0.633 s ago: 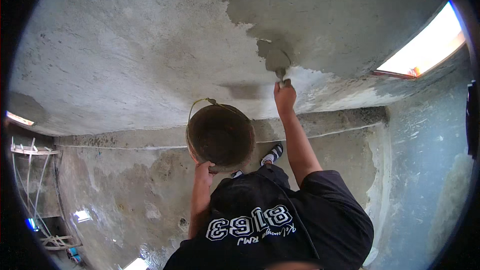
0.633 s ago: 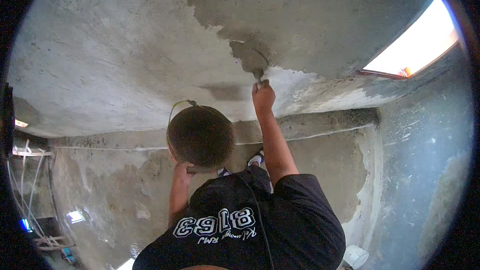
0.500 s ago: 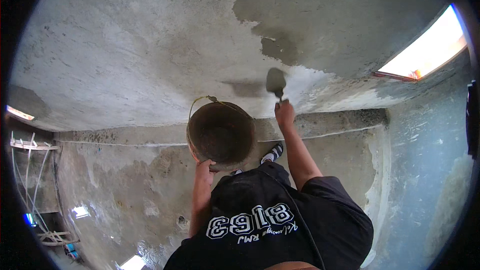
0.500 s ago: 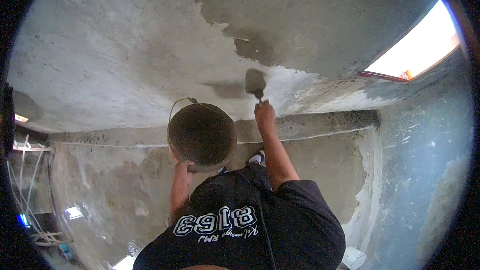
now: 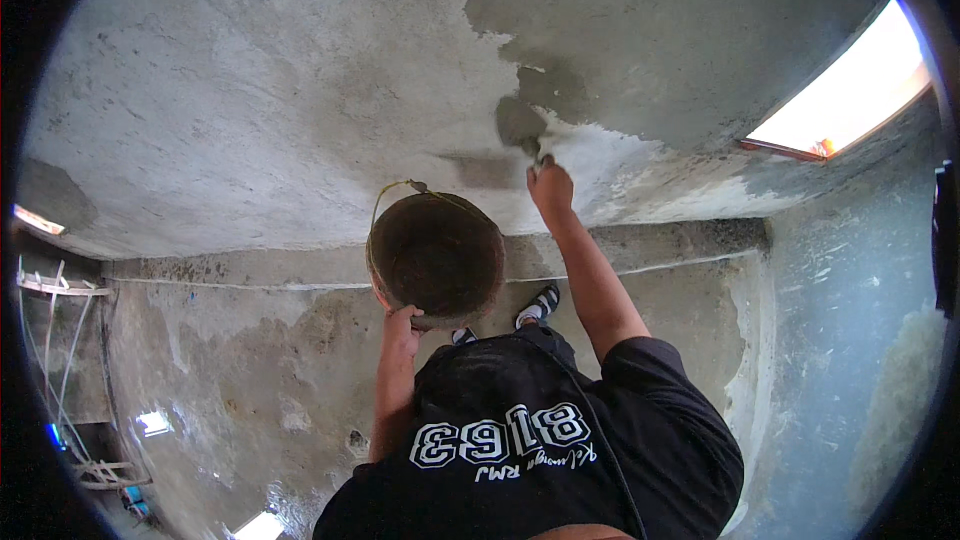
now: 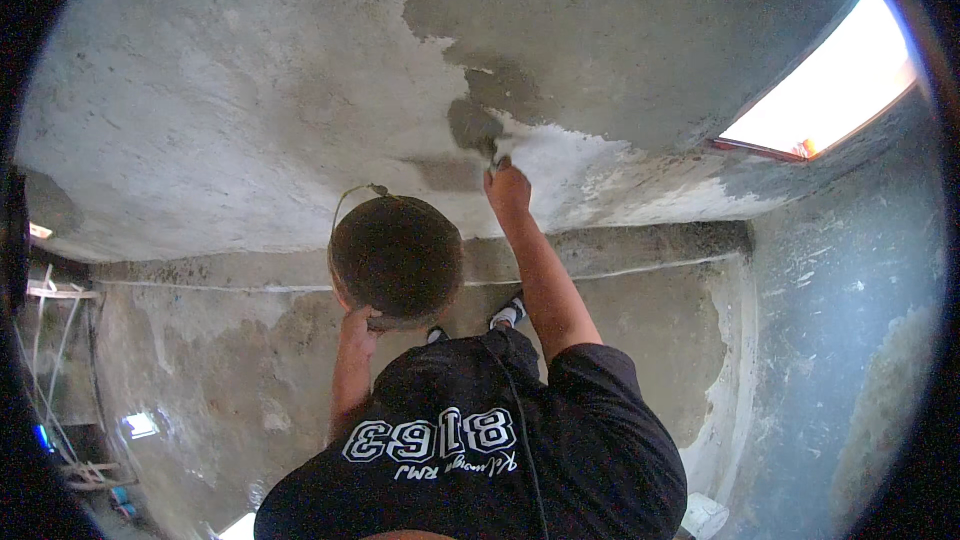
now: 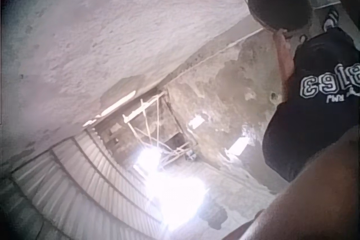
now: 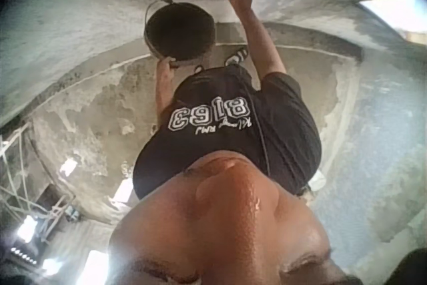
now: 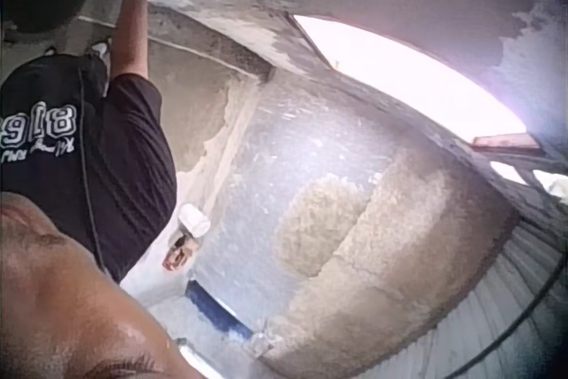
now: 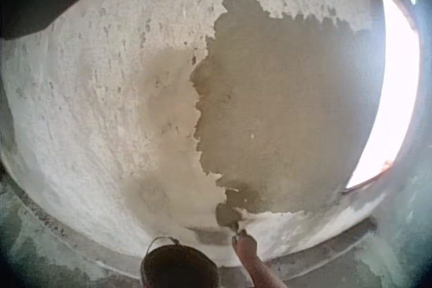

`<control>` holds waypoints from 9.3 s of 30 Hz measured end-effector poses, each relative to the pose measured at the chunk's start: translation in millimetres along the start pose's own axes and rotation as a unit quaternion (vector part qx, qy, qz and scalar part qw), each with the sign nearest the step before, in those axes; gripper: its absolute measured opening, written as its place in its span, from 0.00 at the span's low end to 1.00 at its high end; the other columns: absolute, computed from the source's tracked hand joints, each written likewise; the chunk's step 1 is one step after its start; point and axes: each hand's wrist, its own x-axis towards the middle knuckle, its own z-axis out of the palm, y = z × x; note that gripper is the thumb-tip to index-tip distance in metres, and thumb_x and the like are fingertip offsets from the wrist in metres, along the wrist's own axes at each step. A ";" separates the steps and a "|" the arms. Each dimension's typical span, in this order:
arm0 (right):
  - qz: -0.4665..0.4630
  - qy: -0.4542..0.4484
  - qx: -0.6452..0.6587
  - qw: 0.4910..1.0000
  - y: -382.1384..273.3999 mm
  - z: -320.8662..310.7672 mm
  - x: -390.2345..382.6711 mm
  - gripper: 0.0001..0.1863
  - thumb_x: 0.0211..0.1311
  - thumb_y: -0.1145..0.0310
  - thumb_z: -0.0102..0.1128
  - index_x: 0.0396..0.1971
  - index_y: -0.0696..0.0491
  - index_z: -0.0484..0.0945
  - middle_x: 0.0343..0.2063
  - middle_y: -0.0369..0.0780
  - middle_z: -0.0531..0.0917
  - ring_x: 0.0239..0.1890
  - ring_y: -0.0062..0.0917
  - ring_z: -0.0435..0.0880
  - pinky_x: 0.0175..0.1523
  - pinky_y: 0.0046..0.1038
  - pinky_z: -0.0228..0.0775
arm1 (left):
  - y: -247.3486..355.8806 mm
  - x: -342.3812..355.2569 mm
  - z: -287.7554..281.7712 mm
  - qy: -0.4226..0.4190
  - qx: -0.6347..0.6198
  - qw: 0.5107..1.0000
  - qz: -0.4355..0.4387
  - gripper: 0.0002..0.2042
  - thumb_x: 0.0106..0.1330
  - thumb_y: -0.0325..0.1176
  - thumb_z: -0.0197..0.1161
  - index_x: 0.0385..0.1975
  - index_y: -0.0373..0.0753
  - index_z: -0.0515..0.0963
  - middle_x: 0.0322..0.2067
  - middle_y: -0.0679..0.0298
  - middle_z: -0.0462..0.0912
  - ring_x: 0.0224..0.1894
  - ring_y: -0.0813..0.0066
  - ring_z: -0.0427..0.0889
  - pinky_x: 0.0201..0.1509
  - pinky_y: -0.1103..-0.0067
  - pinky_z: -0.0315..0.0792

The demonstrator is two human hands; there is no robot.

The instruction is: The person scoops plaster from a bucket using a trowel and applies it onto the wall.

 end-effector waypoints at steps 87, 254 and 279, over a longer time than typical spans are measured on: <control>0.238 -0.419 0.851 0.208 193.1 -267.3 -205.4 0.37 0.53 0.70 0.60 0.63 0.56 0.54 0.17 0.39 0.66 0.08 0.15 0.60 0.08 0.16 0.55 | -155.9 -118.7 192.5 -0.054 0.089 0.993 0.062 0.27 0.49 0.22 0.60 0.53 0.39 0.66 0.44 0.60 0.75 0.45 0.60 0.77 0.44 0.66 0.76; 0.059 0.126 -0.032 0.990 -61.8 -91.1 35.4 0.22 0.54 0.58 0.61 0.39 0.60 0.72 0.24 0.51 0.81 0.28 0.46 0.83 0.32 0.43 0.76 | 26.7 -9.3 -96.6 0.058 -0.034 0.994 0.084 0.25 0.50 0.19 0.56 0.52 0.38 0.66 0.42 0.56 0.77 0.40 0.57 0.80 0.36 0.64 0.79; 0.002 -0.267 -0.200 0.943 93.4 29.5 -115.8 0.12 0.50 0.63 0.59 0.29 0.56 0.82 0.32 0.50 0.83 0.37 0.43 0.83 0.42 0.41 0.75 | 26.9 -41.6 -75.1 0.057 -0.022 0.993 0.097 0.19 0.49 0.19 0.55 0.44 0.38 0.72 0.37 0.61 0.79 0.31 0.63 0.80 0.28 0.70 0.76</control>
